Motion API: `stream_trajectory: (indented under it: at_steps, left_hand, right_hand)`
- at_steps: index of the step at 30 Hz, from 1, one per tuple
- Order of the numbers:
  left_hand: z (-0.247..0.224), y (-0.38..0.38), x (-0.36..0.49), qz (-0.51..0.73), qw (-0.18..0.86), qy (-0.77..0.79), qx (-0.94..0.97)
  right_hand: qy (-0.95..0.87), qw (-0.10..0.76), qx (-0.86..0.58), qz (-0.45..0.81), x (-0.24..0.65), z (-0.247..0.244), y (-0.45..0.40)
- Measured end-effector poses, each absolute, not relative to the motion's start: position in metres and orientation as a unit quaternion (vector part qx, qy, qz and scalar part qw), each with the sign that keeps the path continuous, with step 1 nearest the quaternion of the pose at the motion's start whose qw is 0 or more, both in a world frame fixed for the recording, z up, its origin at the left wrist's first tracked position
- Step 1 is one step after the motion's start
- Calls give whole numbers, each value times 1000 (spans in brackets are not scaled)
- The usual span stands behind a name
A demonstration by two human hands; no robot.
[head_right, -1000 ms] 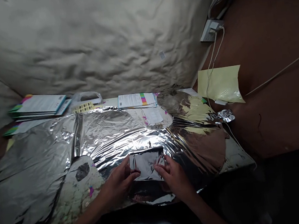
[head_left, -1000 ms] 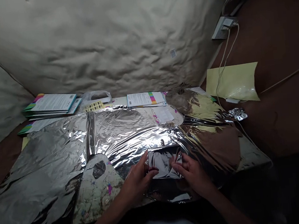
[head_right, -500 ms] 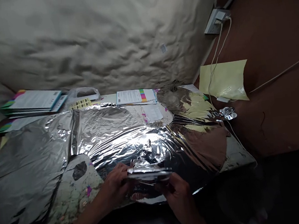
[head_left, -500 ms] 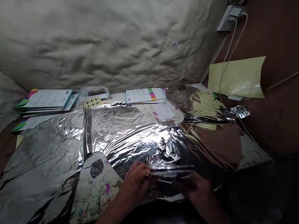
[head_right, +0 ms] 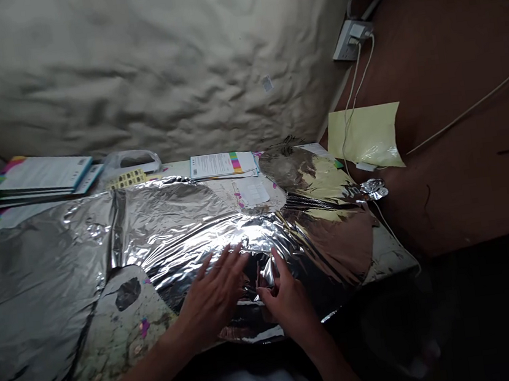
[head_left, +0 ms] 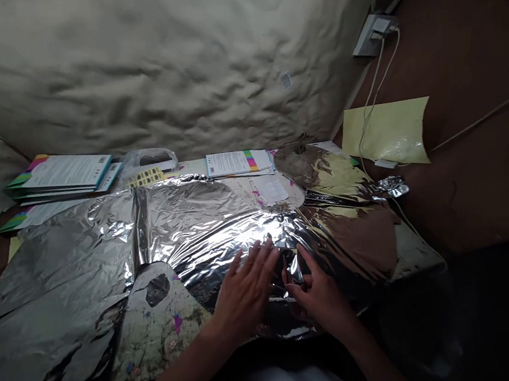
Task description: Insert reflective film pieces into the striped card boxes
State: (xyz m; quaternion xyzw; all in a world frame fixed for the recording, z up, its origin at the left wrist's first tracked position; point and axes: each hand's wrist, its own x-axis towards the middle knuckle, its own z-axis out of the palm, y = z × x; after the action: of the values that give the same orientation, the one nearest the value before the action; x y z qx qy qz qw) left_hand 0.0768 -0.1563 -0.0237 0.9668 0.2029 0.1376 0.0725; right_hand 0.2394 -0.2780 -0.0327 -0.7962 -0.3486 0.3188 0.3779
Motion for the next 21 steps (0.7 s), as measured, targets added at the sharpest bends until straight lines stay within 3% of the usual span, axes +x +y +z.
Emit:
stream_trajectory:
  at_steps: [3, 8, 14, 17, 21]
  left_hand:
    - [-36, -160, 80, 101, 74, 154, 980]
    - [-48, -162, 78, 78, 79, 186, 976]
    - [-42, -157, 84, 52, 126, 205, 969]
    - [-38, -158, 77, 49, 138, 208, 967]
    - [-50, -159, 51, 68, 125, 167, 976]
  right_hand:
    - [-398, 339, -801, 293, 242, -27, -281]
    - [-569, 274, -774, 54, 242, -26, -272]
    - [-664, 143, -724, 117, 246, -40, -242]
    - [-642, 211, -719, 164, 246, -39, -256]
    - [-408, 475, -718, 304, 233, -36, -312]
